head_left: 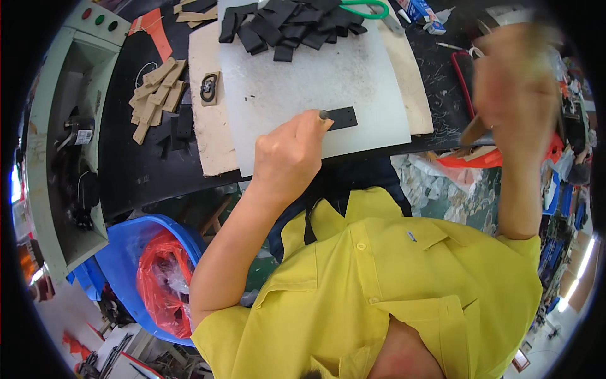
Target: The person repeatedly punches holes into small black rectangular leather pieces using a metal punch and a hammer. They pick up each piece, position the punch, strike it with the hammer, and place the finished piece aside on the workbench.
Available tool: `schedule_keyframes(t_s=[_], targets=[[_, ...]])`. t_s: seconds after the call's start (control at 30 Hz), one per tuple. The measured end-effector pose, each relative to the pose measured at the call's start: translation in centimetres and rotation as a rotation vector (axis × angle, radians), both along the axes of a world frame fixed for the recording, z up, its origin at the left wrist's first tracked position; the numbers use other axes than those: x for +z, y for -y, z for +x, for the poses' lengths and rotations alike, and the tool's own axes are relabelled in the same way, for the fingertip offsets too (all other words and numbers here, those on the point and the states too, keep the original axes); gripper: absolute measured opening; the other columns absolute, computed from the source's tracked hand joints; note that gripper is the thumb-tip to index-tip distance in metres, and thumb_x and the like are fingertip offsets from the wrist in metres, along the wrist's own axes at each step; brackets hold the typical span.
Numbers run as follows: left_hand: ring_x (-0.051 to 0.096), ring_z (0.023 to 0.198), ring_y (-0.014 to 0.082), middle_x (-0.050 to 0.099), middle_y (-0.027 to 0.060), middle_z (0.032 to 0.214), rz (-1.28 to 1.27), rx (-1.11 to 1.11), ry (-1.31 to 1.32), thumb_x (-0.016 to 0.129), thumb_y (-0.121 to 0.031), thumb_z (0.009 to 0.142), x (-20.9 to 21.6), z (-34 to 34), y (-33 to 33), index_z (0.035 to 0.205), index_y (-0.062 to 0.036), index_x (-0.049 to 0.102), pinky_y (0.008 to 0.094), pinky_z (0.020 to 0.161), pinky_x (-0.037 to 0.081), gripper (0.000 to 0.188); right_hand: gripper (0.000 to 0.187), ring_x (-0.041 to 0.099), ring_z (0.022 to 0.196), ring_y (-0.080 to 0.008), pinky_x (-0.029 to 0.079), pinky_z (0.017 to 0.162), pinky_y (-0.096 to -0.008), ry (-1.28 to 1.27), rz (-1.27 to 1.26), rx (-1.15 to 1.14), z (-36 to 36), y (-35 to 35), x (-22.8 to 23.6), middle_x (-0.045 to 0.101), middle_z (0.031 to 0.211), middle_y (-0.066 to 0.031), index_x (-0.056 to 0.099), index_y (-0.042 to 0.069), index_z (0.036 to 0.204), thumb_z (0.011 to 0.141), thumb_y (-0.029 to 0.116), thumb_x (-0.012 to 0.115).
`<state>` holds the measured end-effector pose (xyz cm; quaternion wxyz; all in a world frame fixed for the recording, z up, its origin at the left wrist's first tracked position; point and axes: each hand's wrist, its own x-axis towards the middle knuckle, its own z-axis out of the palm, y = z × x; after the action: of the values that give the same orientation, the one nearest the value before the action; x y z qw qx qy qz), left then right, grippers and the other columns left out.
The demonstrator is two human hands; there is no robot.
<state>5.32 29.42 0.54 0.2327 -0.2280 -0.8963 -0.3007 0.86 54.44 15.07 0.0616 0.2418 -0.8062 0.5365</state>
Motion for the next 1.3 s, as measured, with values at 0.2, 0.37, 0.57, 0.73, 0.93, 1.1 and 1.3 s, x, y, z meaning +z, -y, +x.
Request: schedule_keyframes(t_s=[0.2, 0.37, 0.57, 0.73, 0.93, 1.1, 1.3], targets=[[0.061, 0.054, 0.0263, 0.063, 0.0089, 0.071, 0.067, -0.024, 0.039, 0.071, -0.003, 0.086, 0.4, -0.9, -0.2, 0.082, -0.0025, 0.056, 0.0324, 0.048, 0.046, 0.016, 0.021, 0.061, 0.059, -0.0330, 0.047, 0.052, -0.0418, -0.330, 0.837, 0.072, -0.3, 1.4, -2.3, 0.057, 0.062, -0.0158, 0.051, 0.005, 0.084, 0.084, 0.016, 0.069], [0.062, 0.054, 0.0261, 0.065, 0.0089, 0.072, 0.048, -0.013, 0.032, 0.072, -0.003, 0.086, -0.1, -0.3, -0.2, 0.082, -0.0021, 0.058, 0.0326, 0.048, 0.046, 0.015, 0.026, 0.061, 0.067, -0.0415, 0.049, 0.057, -0.0477, -0.100, 0.846, 0.030, 0.5, 0.0, -6.4, 0.058, 0.064, -0.0188, 0.049, 0.005, 0.087, 0.081, 0.016, 0.072], [0.062, 0.054, 0.0238, 0.067, 0.0080, 0.074, 0.000, 0.037, 0.012, 0.073, -0.002, 0.085, -0.3, 0.4, -0.2, 0.083, -0.0022, 0.059, 0.0313, 0.048, 0.046, 0.014, 0.029, 0.063, 0.066, -0.0403, 0.048, 0.056, -0.0483, -0.050, 0.837, 0.084, 1.1, 1.7, -7.0, 0.060, 0.066, -0.0179, 0.047, 0.005, 0.088, 0.081, 0.016, 0.074], [0.061, 0.054, 0.0238, 0.066, 0.0074, 0.073, 0.043, 0.029, -0.010, 0.074, -0.003, 0.085, -0.4, 0.4, 0.3, 0.084, -0.0021, 0.060, 0.0311, 0.048, 0.046, 0.014, 0.016, 0.061, 0.058, -0.0269, 0.048, 0.055, -0.0347, -0.102, 0.687, -0.049, 0.9, 2.3, -5.0, 0.063, 0.068, -0.0116, 0.063, 0.004, 0.092, 0.082, 0.008, 0.074], [0.064, 0.058, 0.0274, 0.067, 0.0110, 0.075, -0.145, -0.020, -0.011, 0.073, -0.004, 0.086, 0.1, 0.0, 0.3, 0.085, -0.0018, 0.065, 0.0357, 0.052, 0.049, 0.008, 0.013, 0.062, 0.056, -0.0254, 0.048, 0.053, -0.0361, -0.198, 0.474, 0.054, 0.7, 1.9, -2.9, 0.064, 0.069, -0.0092, 0.064, 0.007, 0.091, 0.083, 0.007, 0.073], [0.070, 0.073, 0.0326, 0.070, 0.0162, 0.084, -0.023, 0.070, 0.089, 0.068, -0.005, 0.091, -1.8, 0.1, 0.2, 0.094, 0.0018, 0.068, 0.0387, 0.063, 0.056, 0.008, 0.015, 0.067, 0.063, -0.0372, 0.054, 0.053, -0.0452, -0.149, 0.961, 0.128, -1.6, -0.1, -3.1, 0.063, 0.066, -0.0165, 0.055, 0.003, 0.093, 0.087, 0.016, 0.058], [0.068, 0.067, 0.0310, 0.072, 0.0154, 0.092, -0.061, 0.104, 0.143, 0.070, -0.016, 0.093, 0.9, 0.8, -1.2, 0.091, -0.0036, 0.070, 0.0390, 0.066, 0.055, 0.013, 0.020, 0.066, 0.060, -0.0369, 0.052, 0.053, -0.0458, -0.125, 0.798, 0.122, 1.5, 0.2, -7.5, 0.062, 0.061, -0.0143, 0.055, 0.003, 0.089, 0.084, 0.020, 0.064]])
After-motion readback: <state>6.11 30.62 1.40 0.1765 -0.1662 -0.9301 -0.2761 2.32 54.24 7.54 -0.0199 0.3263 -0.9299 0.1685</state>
